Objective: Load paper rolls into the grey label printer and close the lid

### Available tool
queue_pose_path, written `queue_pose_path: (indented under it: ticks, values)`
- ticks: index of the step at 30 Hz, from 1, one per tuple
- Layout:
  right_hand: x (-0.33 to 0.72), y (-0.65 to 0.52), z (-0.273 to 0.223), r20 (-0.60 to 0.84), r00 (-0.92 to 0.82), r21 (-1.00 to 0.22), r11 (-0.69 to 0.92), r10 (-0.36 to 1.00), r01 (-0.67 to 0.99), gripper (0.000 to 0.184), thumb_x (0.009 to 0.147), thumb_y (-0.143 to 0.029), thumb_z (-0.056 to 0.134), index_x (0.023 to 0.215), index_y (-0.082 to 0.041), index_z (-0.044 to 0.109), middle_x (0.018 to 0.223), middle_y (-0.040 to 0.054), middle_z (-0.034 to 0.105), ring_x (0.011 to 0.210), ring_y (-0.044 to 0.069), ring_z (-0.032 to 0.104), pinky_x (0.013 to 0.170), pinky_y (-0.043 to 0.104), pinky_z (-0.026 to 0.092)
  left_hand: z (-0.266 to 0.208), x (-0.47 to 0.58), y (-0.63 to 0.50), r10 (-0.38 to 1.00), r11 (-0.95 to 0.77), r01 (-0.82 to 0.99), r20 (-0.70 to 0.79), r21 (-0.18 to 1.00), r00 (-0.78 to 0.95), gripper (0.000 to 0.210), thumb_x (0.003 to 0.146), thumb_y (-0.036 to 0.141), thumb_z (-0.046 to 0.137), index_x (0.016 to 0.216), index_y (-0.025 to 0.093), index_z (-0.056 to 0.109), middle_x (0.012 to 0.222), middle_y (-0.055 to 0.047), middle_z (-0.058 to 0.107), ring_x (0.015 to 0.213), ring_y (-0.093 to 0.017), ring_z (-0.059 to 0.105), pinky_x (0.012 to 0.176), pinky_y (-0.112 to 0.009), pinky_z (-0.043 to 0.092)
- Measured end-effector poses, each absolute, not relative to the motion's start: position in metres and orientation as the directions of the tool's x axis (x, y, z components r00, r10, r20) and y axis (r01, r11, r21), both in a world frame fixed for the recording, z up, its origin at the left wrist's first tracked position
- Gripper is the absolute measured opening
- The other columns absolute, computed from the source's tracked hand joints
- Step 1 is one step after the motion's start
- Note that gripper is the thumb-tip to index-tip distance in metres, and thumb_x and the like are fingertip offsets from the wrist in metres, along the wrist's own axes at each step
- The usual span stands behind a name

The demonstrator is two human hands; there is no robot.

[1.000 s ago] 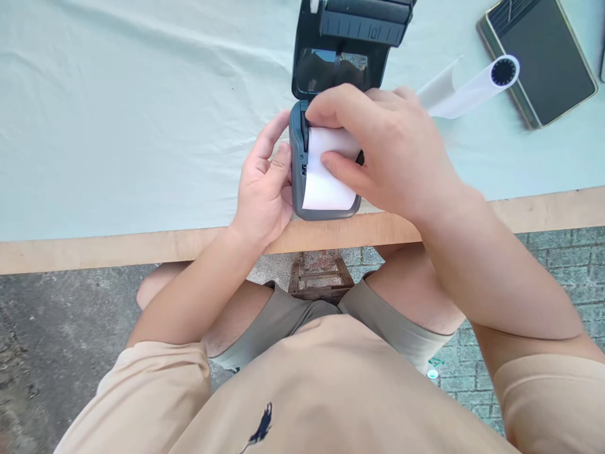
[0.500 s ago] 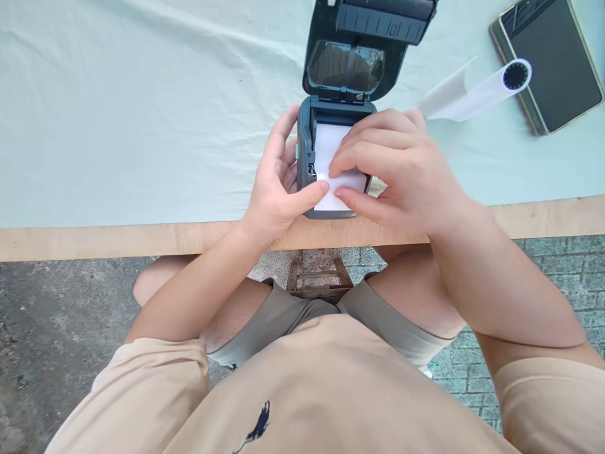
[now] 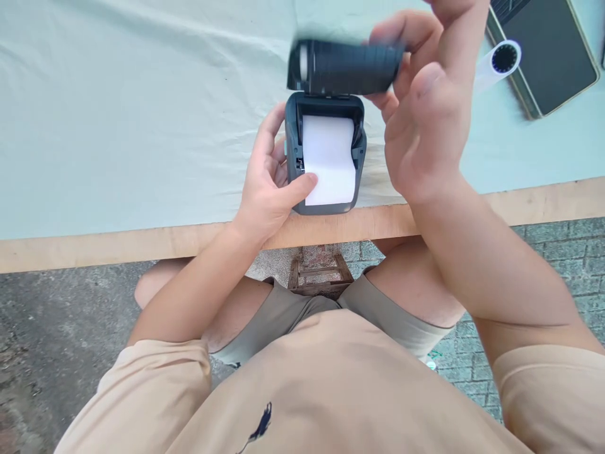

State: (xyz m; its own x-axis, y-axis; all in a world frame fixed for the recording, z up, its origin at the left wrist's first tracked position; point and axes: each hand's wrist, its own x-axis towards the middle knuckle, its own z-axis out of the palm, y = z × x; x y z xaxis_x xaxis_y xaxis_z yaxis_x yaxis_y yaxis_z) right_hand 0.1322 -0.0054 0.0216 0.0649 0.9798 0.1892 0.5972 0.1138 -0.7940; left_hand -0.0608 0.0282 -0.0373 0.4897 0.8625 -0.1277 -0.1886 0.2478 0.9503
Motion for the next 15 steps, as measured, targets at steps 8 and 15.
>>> queue_pose_path:
  ticks: [8,15]
  values:
    - [0.142,0.003,-0.002,0.115,-0.011,-0.953,0.114,0.993,0.282,0.048,0.085,-0.046,0.067,0.126,-0.025,0.051,0.124,0.007,0.066,0.111,0.02,0.068,0.091,0.035,0.061,-0.034,-0.062,0.027,0.851,0.252,-0.19,-0.124,0.949,0.511,0.098,0.069,0.051,0.089,0.154,0.033,0.042,0.136,-0.006,0.07,0.144,-0.036,0.06,0.105,-0.043,0.062]
    - [0.146,0.004,-0.001,0.028,-0.122,-0.976,0.053,0.992,0.211,0.058,0.08,-0.049,0.08,0.125,-0.028,0.05,0.114,0.001,0.064,0.094,0.014,0.067,0.077,0.027,0.058,-0.052,-0.059,0.037,0.823,0.279,-0.411,0.004,0.868,0.567,0.074,0.079,0.059,0.088,0.138,0.037,0.049,0.121,-0.003,0.077,0.152,-0.033,0.054,0.118,-0.05,0.058]
